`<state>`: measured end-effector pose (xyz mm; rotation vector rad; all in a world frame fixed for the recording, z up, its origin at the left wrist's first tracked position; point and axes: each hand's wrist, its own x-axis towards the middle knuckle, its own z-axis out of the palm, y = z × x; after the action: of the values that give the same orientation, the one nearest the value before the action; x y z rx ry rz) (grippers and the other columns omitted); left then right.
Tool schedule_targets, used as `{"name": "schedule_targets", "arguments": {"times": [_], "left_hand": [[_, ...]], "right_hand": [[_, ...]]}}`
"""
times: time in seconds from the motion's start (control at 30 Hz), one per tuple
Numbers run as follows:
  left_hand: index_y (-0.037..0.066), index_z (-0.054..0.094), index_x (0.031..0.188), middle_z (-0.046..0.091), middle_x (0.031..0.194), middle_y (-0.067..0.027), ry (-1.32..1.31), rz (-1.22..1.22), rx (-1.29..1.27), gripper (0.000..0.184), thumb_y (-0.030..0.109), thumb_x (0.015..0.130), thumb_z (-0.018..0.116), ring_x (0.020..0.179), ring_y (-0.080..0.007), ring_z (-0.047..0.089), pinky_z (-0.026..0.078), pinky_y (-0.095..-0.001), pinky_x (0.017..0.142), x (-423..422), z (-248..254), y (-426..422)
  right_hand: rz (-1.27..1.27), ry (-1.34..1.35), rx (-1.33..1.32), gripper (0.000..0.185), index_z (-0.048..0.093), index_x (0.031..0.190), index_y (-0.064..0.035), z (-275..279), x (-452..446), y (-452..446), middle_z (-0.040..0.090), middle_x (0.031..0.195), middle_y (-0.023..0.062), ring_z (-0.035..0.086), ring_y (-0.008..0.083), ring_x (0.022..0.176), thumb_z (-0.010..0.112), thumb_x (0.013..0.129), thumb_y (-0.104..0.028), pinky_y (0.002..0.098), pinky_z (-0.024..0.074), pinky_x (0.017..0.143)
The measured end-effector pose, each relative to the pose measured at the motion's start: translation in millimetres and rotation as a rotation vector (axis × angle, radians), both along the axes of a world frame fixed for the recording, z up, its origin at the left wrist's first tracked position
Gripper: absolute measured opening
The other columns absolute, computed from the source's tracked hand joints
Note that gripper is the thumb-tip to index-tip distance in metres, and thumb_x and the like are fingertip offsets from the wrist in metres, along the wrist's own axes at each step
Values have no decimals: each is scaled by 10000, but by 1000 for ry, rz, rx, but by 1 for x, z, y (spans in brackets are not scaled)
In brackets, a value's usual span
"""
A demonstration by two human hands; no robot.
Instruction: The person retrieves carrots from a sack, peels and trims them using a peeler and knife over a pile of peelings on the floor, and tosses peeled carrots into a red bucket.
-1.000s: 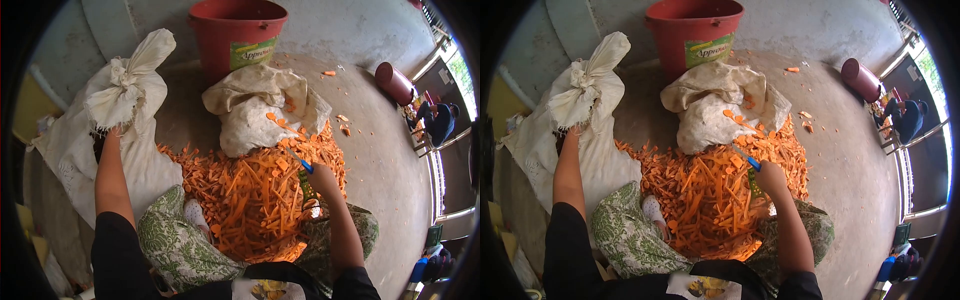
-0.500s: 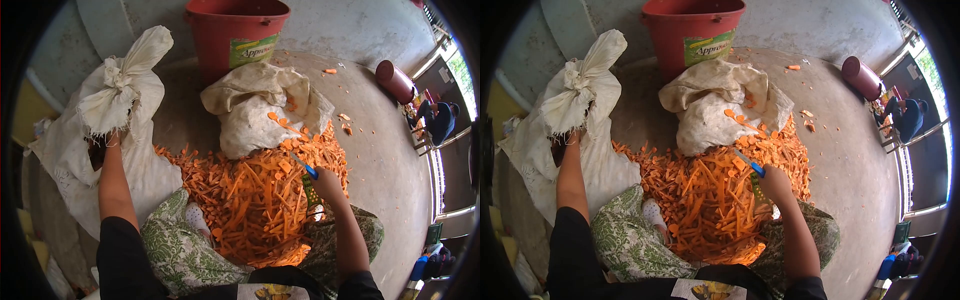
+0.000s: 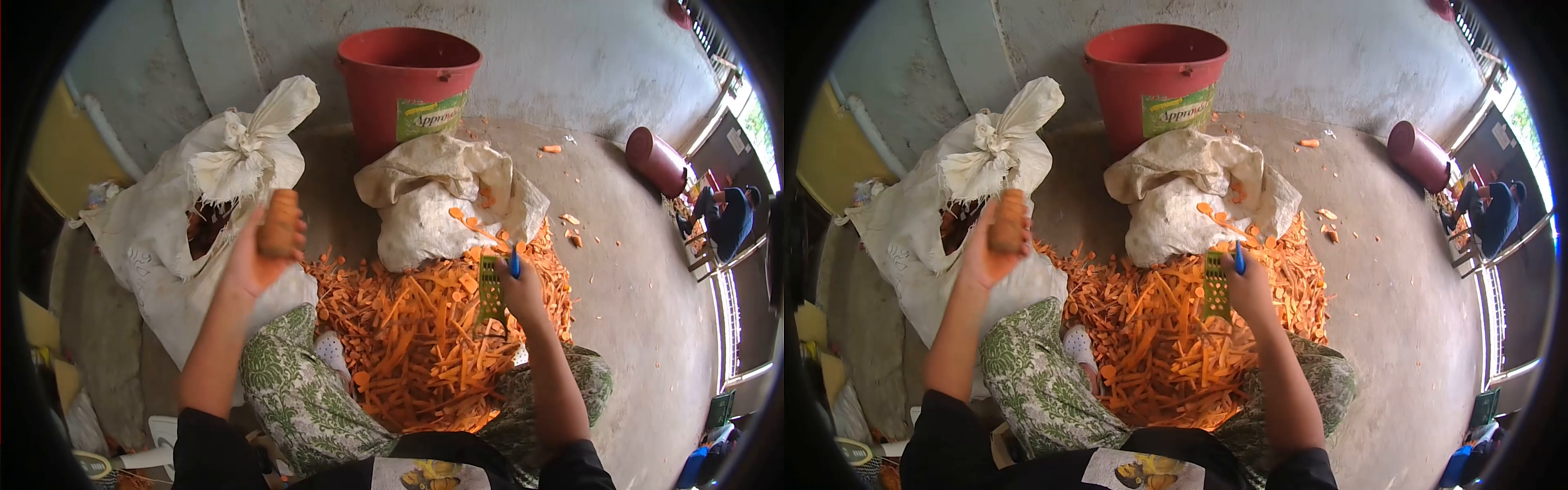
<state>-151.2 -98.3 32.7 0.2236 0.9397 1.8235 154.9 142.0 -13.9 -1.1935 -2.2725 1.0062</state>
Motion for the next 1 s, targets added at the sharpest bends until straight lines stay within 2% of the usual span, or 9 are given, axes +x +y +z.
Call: {"name": "schedule_targets", "arguments": {"times": [0.1,0.27,0.4,0.43,0.47,0.67,0.83,0.93,1.0], "left_hand": [[72,483,1049,563,853,-98,-10,-202,-39,428,452,855,442,709,-178,556,470,-315,575,74,13,29],[86,486,1058,578,858,-103,-281,-452,-68,405,437,864,432,726,-196,576,485,-323,582,182,8,73],[113,470,1093,573,910,-50,-368,-333,-121,340,378,907,366,782,-179,579,491,-343,615,221,-17,88],[122,474,1091,573,914,-34,-371,-330,-125,345,381,916,329,805,-172,576,490,-355,625,224,-24,89],[122,474,1091,573,914,-34,-375,-333,-126,345,381,916,329,805,-172,576,490,-355,625,226,-28,90],[116,492,1064,587,920,-47,-411,-401,-95,331,358,920,320,785,-181,590,496,-353,639,234,-34,97],[94,480,1069,581,940,-55,-446,-384,-164,340,352,923,315,790,-171,588,501,-348,662,238,-39,101],[94,467,1088,576,953,-69,-333,-540,-32,356,372,919,324,804,-183,585,500,-344,684,231,-52,99],[73,426,1133,571,972,-65,-160,-582,-163,405,397,916,314,846,-224,573,492,-345,721,230,-56,98]], "right_hand": [[-175,556,-403,260,499,689,-72,14,-4,-10,414,579,-52,365,53,524,538,860,-265,241,304,478],[-259,899,-661,222,523,726,-74,38,-3,-28,482,625,-35,439,65,547,531,862,-250,229,361,504],[-193,799,-569,223,547,818,-27,26,0,-33,569,650,47,543,120,511,500,876,-236,245,430,456],[-209,767,-540,242,548,766,-24,23,-2,-34,577,643,62,557,130,513,504,874,-237,247,437,460],[-249,690,-492,287,495,674,-33,20,-2,-38,436,540,-23,396,80,500,520,861,-249,252,332,467],[-279,544,-312,341,454,654,-14,17,6,-39,402,514,16,364,115,488,511,866,-276,303,322,473],[-314,480,60,348,447,664,-7,25,11,-46,417,503,64,363,181,465,489,875,-281,338,324,475],[-308,403,20,343,480,686,-2,18,11,-38,459,512,72,388,207,464,495,871,-291,346,339,482],[-380,354,-153,298,597,886,-20,14,9,-27,553,586,104,502,213,518,508,862,-303,350,392,532]]}}
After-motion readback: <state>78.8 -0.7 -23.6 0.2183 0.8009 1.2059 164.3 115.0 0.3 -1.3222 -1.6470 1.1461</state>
